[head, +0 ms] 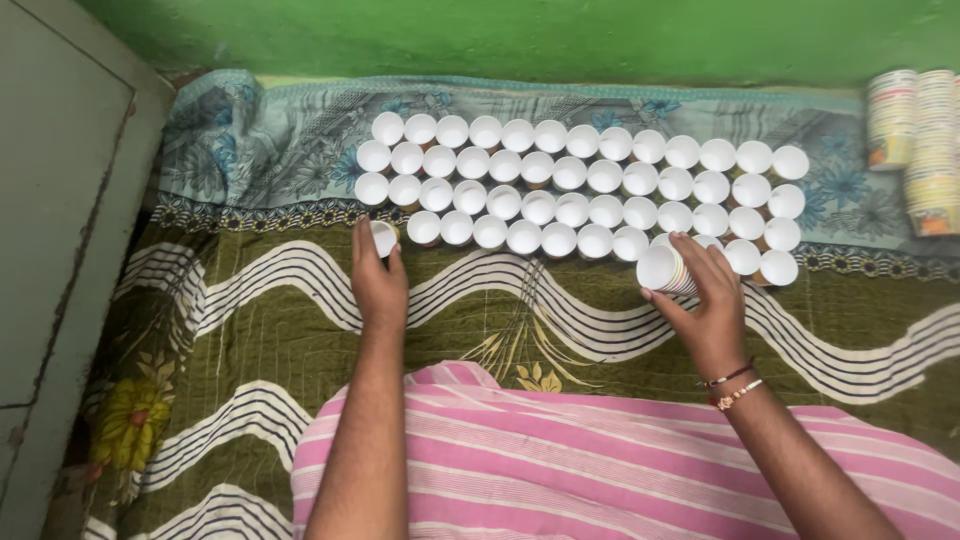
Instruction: The person sits on the floor and arranges white paper cups into neat rows on a patterned mat. They repeatedly pick up cups from a stack and place them into the grid, adjusting positions to maintain alignment.
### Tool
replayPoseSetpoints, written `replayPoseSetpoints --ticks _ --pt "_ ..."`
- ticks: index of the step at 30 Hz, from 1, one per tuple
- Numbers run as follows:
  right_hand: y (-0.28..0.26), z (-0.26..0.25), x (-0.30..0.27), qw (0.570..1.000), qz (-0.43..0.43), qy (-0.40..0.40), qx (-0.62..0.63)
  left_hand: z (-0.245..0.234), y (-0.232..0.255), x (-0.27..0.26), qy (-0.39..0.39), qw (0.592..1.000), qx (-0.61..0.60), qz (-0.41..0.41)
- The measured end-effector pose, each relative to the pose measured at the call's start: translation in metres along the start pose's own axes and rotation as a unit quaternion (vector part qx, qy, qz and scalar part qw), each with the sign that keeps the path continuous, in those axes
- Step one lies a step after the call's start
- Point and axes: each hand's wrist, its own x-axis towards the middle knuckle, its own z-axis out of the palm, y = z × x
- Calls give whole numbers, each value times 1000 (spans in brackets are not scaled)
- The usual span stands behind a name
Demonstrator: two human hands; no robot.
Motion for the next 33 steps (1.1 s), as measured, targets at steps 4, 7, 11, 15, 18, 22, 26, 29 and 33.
replayPoseSetpoints --ticks 4,7,11,15,18,22,26,29,33 --pt "-1 2 2 1000 -6 -13 -3 7 0 2 -18 999 36 -37" --pt "-2 2 4 1000 -6 -15 -1 10 -2 4 -31 998 30 -46" --pt "-4 -3 4 1000 -4 -12 -13 13 -5 4 -39 997 59 -13" --pt "-4 -9 3 1000 18 -22 -9 17 -3 6 -80 987 124 -57" --pt "-5 -12 3 1000 8 -20 -19 15 -4 4 -104 973 179 -105" --pt "0 -13 -1 1000 17 -22 0 13 -14 1 -156 971 147 -106" --pt "5 -10 -5 1000 1 -15 -25 21 -24 1 -179 963 163 -119" --pt "8 -9 -8 999 7 -18 -34 27 -29 1 -162 967 158 -117" --pt "9 -9 -9 999 14 -23 -45 33 -31 3 -159 966 158 -130"
